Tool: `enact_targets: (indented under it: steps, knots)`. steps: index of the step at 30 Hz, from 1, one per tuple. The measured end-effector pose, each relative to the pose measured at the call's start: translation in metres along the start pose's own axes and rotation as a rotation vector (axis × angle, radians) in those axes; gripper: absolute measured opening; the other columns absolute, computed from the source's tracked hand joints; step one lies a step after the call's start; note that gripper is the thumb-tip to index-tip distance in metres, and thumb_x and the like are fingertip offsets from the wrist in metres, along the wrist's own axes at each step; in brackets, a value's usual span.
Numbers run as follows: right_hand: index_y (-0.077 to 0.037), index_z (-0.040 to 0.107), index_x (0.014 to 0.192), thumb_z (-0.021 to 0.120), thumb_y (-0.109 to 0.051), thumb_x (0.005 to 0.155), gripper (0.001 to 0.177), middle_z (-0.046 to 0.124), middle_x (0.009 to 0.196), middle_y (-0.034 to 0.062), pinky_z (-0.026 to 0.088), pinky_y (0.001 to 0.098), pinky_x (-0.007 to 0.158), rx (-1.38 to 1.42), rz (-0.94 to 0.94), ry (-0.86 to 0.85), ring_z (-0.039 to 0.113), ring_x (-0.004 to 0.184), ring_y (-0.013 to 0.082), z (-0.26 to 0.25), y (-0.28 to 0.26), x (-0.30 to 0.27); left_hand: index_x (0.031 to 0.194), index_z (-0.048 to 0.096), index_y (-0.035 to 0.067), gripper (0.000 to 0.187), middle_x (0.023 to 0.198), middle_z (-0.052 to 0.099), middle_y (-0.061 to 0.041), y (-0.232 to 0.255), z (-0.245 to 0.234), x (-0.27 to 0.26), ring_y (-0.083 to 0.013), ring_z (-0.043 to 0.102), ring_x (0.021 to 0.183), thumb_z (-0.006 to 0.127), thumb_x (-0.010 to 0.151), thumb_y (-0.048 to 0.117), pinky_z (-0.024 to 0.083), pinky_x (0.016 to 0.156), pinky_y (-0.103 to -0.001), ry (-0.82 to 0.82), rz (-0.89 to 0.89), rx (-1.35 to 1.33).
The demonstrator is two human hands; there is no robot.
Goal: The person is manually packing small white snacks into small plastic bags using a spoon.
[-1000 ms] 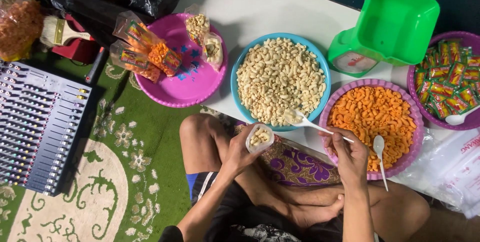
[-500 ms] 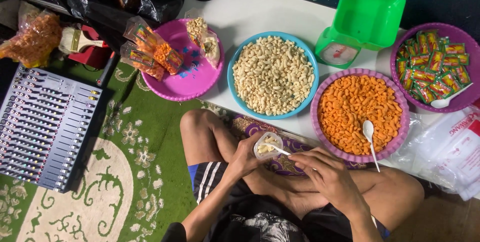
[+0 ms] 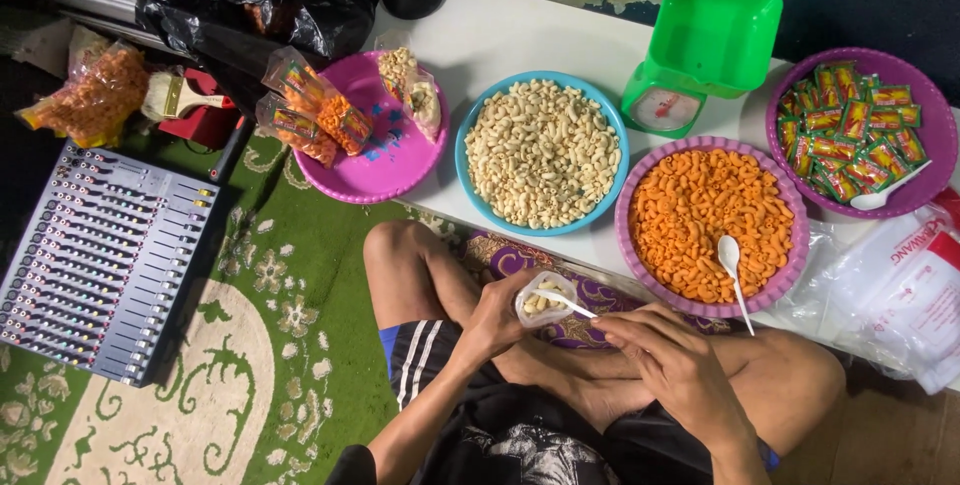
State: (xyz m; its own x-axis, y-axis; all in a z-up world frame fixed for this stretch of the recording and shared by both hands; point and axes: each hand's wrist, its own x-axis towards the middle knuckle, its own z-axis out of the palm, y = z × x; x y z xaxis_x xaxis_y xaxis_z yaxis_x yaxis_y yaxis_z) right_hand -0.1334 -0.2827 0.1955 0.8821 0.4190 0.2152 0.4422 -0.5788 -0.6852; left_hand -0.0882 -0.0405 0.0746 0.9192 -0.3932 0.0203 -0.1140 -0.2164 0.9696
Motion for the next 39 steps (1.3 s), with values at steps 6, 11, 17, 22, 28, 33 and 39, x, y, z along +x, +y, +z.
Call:
enact_targets:
  steps: [6,11,17,22,28,33,39]
  knots:
    - [-0.008,0.071,0.122,0.062,-0.008,0.096,0.028,0.075,0.111,0.0031,0.057,0.0369,0.093,0.006,-0.053,0.014,0.068,0.102,0.0210,0.006,-0.002,0.001,0.129,0.062,0.005,0.053,0.113,0.074,-0.010,0.016,-0.002,-0.002,-0.0212,0.072,0.099,0.083,0.084,0.024,0.054,0.081,-0.033,-0.023,0.003,0.001]
    - [-0.008,0.070,0.124,0.063,-0.003,0.093,0.032,0.075,0.111,0.0050,0.058,0.0377,0.093,0.006,-0.053,0.007,0.068,0.103,0.0216,0.012,-0.001,-0.006,0.124,0.065,0.004,0.051,0.105,0.074,-0.008,0.016,-0.001,-0.005,-0.0199,0.072,0.091,0.082,0.085,0.031,0.054,0.075,-0.032,0.011,0.014,0.011]
    - [-0.006,0.071,0.122,0.061,-0.004,0.095,0.029,0.076,0.110,0.0047,0.059,0.0351,0.090,0.033,-0.039,0.015,0.070,0.101,0.0208,0.011,0.000,-0.004,0.120,0.066,0.004,0.046,0.101,0.075,-0.007,0.015,0.001,-0.007,-0.0171,0.071,0.088,0.080,0.086,0.033,0.053,0.072,-0.030,0.034,-0.040,0.017]
    - [-0.006,0.072,0.115,0.065,-0.012,0.095,0.023,0.078,0.103,0.0053,0.061,0.0275,0.086,0.132,0.045,0.134,0.075,0.093,0.0158,0.019,0.016,-0.009,0.130,0.065,0.005,0.054,0.105,0.079,-0.006,0.007,0.001,-0.007,-0.0114,0.070,0.084,0.082,0.085,0.029,0.055,0.071,-0.027,0.089,-0.110,0.031]
    - [-0.007,0.072,0.115,0.054,-0.021,0.105,0.024,0.079,0.103,0.0047,0.026,0.0154,0.043,0.169,0.368,0.412,0.066,0.067,0.0059,0.024,0.052,-0.011,0.129,0.063,0.004,0.056,0.109,0.079,-0.009,-0.001,-0.008,-0.003,-0.0171,0.075,0.098,0.081,0.084,0.033,0.062,0.082,-0.029,0.131,-0.144,-0.056]
    - [-0.005,0.074,0.121,0.055,-0.012,0.110,0.022,0.076,0.097,0.0140,0.053,0.0342,0.086,0.292,0.519,0.511,0.066,0.089,0.0150,0.039,0.099,0.008,0.120,0.070,0.011,0.055,0.097,0.076,-0.018,-0.056,-0.011,-0.003,-0.0321,0.075,0.089,0.088,0.076,0.038,0.059,0.078,-0.044,0.262,-0.034,-0.102]
    - [-0.003,0.072,0.121,0.052,-0.014,0.113,0.023,0.075,0.103,0.0195,0.052,0.0437,0.093,0.293,0.570,0.454,0.070,0.102,0.0273,0.073,0.136,0.044,0.120,0.071,0.007,0.049,0.109,0.074,-0.021,-0.068,-0.025,0.013,-0.0440,0.071,0.100,0.083,0.083,0.036,0.057,0.087,-0.051,0.348,0.058,-0.025]
